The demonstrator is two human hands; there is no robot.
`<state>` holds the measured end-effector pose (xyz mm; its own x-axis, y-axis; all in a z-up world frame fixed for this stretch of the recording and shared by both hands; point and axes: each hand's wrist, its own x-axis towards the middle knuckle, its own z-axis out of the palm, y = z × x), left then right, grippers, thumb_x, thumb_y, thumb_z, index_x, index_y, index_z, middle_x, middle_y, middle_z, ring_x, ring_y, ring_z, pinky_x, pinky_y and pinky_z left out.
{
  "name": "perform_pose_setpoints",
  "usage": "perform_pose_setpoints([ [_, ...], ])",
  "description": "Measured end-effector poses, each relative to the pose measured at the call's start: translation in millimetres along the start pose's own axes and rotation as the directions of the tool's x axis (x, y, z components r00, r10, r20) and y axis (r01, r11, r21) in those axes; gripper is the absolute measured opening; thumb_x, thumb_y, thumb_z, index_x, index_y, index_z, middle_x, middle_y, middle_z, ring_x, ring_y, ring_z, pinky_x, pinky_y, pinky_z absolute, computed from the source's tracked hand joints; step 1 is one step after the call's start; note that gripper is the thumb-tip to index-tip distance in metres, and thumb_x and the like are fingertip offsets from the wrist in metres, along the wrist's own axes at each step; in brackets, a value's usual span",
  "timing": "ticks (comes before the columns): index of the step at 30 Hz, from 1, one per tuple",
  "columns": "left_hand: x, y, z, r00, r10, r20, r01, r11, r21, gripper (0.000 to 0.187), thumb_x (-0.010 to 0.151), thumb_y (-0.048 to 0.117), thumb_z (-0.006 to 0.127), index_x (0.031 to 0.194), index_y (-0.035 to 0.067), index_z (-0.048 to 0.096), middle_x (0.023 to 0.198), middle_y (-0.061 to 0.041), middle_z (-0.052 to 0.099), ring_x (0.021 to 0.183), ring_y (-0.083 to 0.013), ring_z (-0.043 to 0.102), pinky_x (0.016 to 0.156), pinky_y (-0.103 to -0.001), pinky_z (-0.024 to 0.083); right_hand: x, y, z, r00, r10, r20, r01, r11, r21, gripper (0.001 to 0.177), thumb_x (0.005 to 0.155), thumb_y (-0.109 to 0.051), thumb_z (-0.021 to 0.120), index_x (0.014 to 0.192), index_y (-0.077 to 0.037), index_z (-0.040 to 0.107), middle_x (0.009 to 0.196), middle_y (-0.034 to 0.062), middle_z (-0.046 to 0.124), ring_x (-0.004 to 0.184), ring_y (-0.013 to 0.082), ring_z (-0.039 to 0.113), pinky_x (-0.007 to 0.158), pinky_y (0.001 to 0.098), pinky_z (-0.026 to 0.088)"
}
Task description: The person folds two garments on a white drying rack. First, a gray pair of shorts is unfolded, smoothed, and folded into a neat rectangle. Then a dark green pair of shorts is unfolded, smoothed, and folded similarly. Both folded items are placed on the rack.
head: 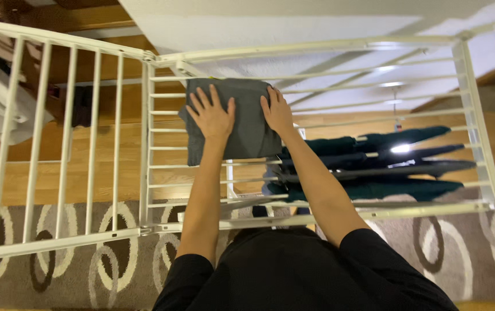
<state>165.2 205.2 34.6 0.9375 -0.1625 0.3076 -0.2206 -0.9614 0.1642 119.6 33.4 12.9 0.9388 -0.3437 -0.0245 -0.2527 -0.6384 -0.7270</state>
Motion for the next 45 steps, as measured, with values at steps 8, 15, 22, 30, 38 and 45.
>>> perform_pose_setpoints([
  [8,-72,-11,12,0.913,0.290,-0.286,-0.353,0.914,-0.201,0.042,0.097,0.013,0.067,0.134,-0.004,0.058,0.144,-0.024,0.050,0.144,-0.0426,0.039,0.120,-0.057,0.025,-69,112,-48,0.998,-0.011,-0.063,-0.004,0.972,-0.235,0.038,0.106,-0.048,0.052,0.126,-0.019,0.067,0.123,0.0095,0.066,0.117,0.0334,0.066,0.092,0.0481,0.057],
  [15,-184,42,47,0.815,0.531,-0.231,-0.579,0.760,-0.295,0.008,0.089,0.026,0.068,0.095,0.021,0.069,0.087,0.003,0.062,0.082,-0.0198,0.068,0.069,-0.031,0.056,-151,200,-131,0.963,0.190,-0.191,-0.236,0.935,-0.264,0.024,0.100,-0.033,0.063,0.114,-0.018,0.075,0.096,0.0091,0.074,0.093,0.0364,0.073,0.077,0.0500,0.059],
  [22,-210,81,52,0.878,0.360,0.316,-0.185,0.864,-0.469,0.026,0.096,0.038,0.062,0.087,0.016,0.072,0.073,-0.006,0.066,0.075,-0.0290,0.070,0.064,-0.042,0.058,-203,246,-178,0.892,0.351,-0.285,-0.413,0.888,-0.201,0.020,0.098,-0.028,0.065,0.110,-0.016,0.077,0.087,0.0091,0.076,0.084,0.0364,0.074,0.070,0.0492,0.059],
  [30,-216,109,46,0.849,0.204,0.487,0.014,0.913,-0.407,0.023,0.097,0.034,0.062,0.092,0.016,0.076,0.078,-0.004,0.071,0.079,-0.0299,0.074,0.068,-0.041,0.059,-208,271,-201,0.893,0.390,-0.222,-0.423,0.897,-0.128,0.022,0.095,-0.023,0.067,0.109,-0.010,0.076,0.087,0.0135,0.076,0.086,0.0406,0.073,0.072,0.0522,0.059],
  [38,-237,135,45,0.821,0.133,0.555,0.046,0.954,-0.297,0.028,0.096,0.035,0.060,0.093,0.011,0.074,0.082,-0.012,0.071,0.085,-0.0369,0.073,0.075,-0.051,0.060,-202,282,-215,0.925,0.375,-0.056,-0.379,0.921,-0.091,0.022,0.095,-0.022,0.066,0.108,-0.008,0.077,0.087,0.0117,0.077,0.088,0.0378,0.074,0.076,0.0504,0.058],
  [45,-248,154,42,0.851,0.087,0.518,0.055,0.966,-0.253,0.027,0.096,0.035,0.061,0.094,0.011,0.073,0.084,-0.012,0.070,0.087,-0.0361,0.073,0.076,-0.051,0.060,-174,274,-220,0.953,0.302,0.027,-0.298,0.950,-0.098,0.023,0.095,-0.021,0.065,0.109,-0.007,0.076,0.088,0.0127,0.077,0.090,0.0389,0.073,0.077,0.0523,0.058],
])
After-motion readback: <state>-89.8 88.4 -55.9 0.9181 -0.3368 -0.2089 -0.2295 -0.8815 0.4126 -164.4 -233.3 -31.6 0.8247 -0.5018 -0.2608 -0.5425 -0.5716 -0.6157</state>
